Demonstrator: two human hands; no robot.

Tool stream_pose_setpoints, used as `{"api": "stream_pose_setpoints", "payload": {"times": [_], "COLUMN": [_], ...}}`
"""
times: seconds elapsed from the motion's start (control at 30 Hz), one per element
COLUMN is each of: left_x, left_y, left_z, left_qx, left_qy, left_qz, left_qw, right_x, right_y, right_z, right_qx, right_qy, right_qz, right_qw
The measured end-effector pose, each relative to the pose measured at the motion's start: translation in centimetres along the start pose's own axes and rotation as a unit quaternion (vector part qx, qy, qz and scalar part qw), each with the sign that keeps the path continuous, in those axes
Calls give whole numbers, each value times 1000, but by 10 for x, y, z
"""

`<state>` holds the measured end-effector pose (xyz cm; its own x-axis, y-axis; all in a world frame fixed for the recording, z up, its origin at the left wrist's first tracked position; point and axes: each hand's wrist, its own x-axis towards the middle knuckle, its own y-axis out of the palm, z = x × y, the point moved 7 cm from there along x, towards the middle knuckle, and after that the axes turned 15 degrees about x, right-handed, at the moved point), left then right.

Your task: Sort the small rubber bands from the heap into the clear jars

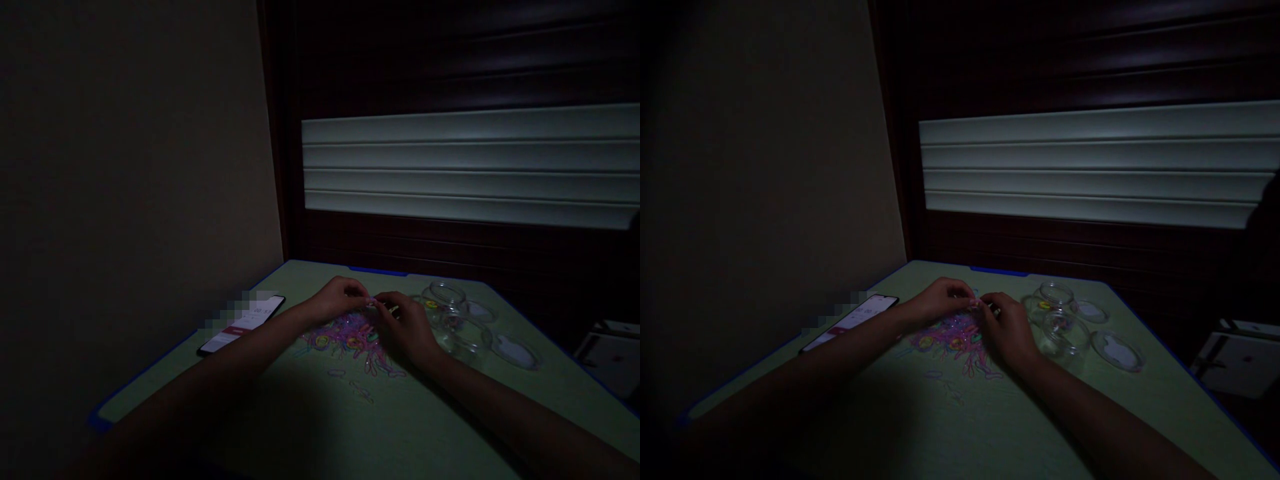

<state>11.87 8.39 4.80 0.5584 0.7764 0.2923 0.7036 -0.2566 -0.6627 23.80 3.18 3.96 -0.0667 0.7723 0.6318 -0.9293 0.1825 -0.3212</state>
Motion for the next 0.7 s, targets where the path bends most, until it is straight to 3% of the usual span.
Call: {"api": "stream_pose_setpoints", "payload": {"times": [0.43,0.63,0.7], "left_x": [0,0,0], "left_y": [-6,-9,-8], "left_z": [4,6,7], "left_qx": [47,60,59], "left_qy": [-5,-11,-11], "left_qz": [-17,-20,-18], "left_qw": [999,998,998], "right_x": [14,38,47], "right_y": [-13,-49,-64], "right_z": [13,45,47], "right_qx": [-50,-127,-178], "right_qy": [-40,-113,-105], "right_qz": [12,-23,-19], "right_qw": [998,985,978]}}
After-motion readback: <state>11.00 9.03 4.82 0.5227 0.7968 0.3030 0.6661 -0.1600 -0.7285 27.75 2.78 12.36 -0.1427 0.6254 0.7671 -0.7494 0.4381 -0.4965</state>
